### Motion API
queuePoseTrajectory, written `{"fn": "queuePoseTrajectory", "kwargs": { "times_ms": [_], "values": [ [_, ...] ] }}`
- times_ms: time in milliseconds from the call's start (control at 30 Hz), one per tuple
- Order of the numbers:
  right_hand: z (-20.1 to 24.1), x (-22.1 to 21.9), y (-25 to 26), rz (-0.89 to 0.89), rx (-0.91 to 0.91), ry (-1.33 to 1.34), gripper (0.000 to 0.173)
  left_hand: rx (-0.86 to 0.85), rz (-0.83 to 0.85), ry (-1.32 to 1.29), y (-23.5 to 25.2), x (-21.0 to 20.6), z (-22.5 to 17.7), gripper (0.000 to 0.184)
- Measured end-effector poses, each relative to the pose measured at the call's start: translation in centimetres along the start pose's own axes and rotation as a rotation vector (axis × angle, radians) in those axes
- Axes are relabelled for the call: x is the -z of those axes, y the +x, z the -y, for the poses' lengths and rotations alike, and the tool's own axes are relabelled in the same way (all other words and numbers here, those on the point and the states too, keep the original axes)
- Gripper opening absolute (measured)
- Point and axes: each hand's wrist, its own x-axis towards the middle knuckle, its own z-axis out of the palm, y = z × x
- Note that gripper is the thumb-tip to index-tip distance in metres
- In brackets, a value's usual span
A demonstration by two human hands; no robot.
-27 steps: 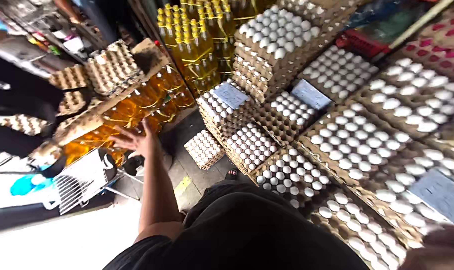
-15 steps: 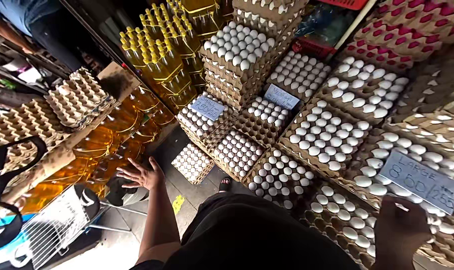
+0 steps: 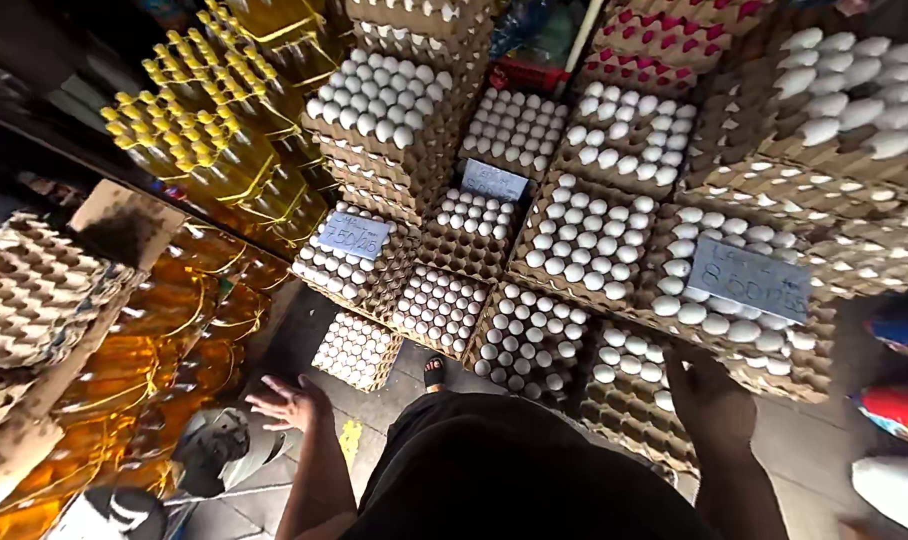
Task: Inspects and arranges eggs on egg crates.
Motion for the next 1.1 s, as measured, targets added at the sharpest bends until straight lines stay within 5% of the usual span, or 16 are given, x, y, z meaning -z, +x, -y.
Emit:
{"fn": "queuePoseTrajectory", "kwargs": {
  "times_ms": [100,333,533,700,900,1100],
  "values": [
    [0.1,0.3,-0.5,-0.021,-0.017,-0.026,0.039,-0.268,0.100,0.132,-0.7,-1.4,-0.8,0.067],
    [-0.4,1.1,-2.7,-0.012,-0.141,-0.095,0.040,0.096,0.411,0.088,-1.6,-6.5,-0.1,0.076],
    [-0.1,1.9,-4.8,0.020,-0.237,-0.117,0.037,-0.106,0.814,0.226,-2.9,-8.6,-0.8,0.074],
    [0.2,2.0,-6.8,0.024,-0.287,-0.143,0.037,-0.544,1.098,0.539,-2.7,-10.5,-5.7,0.059],
    [0.5,2.1,-10.1,0.042,-0.363,-0.154,0.037,0.034,1.386,-0.096,-3.9,-14.1,-14.6,0.058],
    [1.4,3.2,-13.5,0.038,-0.459,-0.197,0.037,-0.007,1.519,-0.240,-9.1,-16.8,-24.1,0.051]
  ]
}}
